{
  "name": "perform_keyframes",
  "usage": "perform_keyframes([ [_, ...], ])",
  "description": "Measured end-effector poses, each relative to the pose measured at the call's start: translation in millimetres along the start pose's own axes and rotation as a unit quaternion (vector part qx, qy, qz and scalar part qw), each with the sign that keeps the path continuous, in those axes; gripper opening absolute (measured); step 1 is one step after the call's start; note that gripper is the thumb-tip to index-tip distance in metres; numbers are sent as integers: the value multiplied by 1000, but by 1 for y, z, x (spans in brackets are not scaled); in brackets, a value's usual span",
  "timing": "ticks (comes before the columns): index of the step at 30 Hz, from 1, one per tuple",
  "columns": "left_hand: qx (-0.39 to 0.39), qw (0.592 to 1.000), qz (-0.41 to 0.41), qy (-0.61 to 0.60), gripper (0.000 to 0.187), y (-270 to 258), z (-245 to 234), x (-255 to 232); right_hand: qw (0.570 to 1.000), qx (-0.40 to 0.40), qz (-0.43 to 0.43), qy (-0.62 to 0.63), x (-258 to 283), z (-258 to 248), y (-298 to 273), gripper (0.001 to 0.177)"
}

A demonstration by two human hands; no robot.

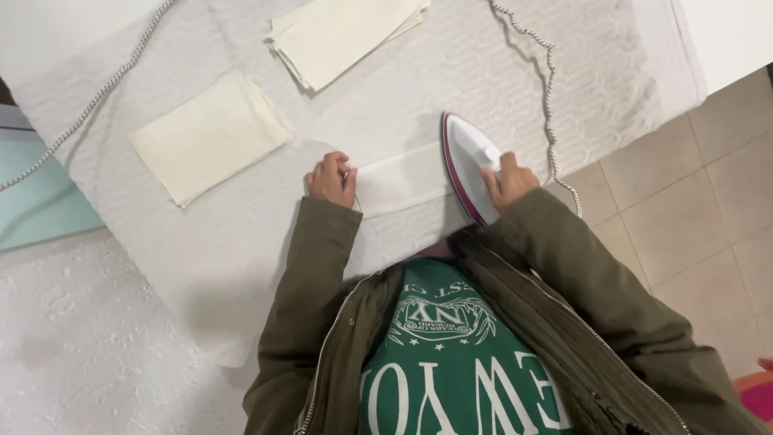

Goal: Ironing small rectangular fabric pieces on a white covered workbench.

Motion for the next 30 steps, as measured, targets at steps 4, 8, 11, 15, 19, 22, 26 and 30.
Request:
perform_keyframes([
  [4, -10, 1000, -11, -16, 27, -1, -5, -5, 1000, -1, -12, -17, -11, -2, 10, 42],
  [8, -10, 1000, -23, -18, 26, -3, -9, -7, 1000, -13, 3, -2, -30, -8, 15, 44],
  [11, -13, 1000, -5, -15, 26, -3, -4, -1, 999, -33, 22, 5, -26, -25, 4, 46],
  [15, -12, 999, 14, -38, 26, 0, -2, 9, 999, -13, 52, 5, 5, -16, -10, 48],
  [19, 27, 998, 13, -61, 22, 9, -5, 12, 997, 43, 58, 37, 41, 52, -10, 47],
  [22, 14, 994, 38, -100, 22, 7, -9, 14, 999, 37, 5, 28, 84, 75, -16, 45],
  [26, 11, 991, 21, -129, 26, 10, -24, 11, 998, 37, -15, 48, 123, 89, -23, 42],
  [30, -18, 974, -25, -224, 24, 0, -32, 40, 998, 22, -48, 40, 141, 107, -18, 40],
])
Point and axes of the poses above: each hand's wrist, its own y-axis towards the middle knuckle, its own z-axis out of the palm, x = y × z, the point moved 8 cm from there along y, towards the middle knuckle, and after that the axes turned 2 degrees about y, right-handed, at the moved point
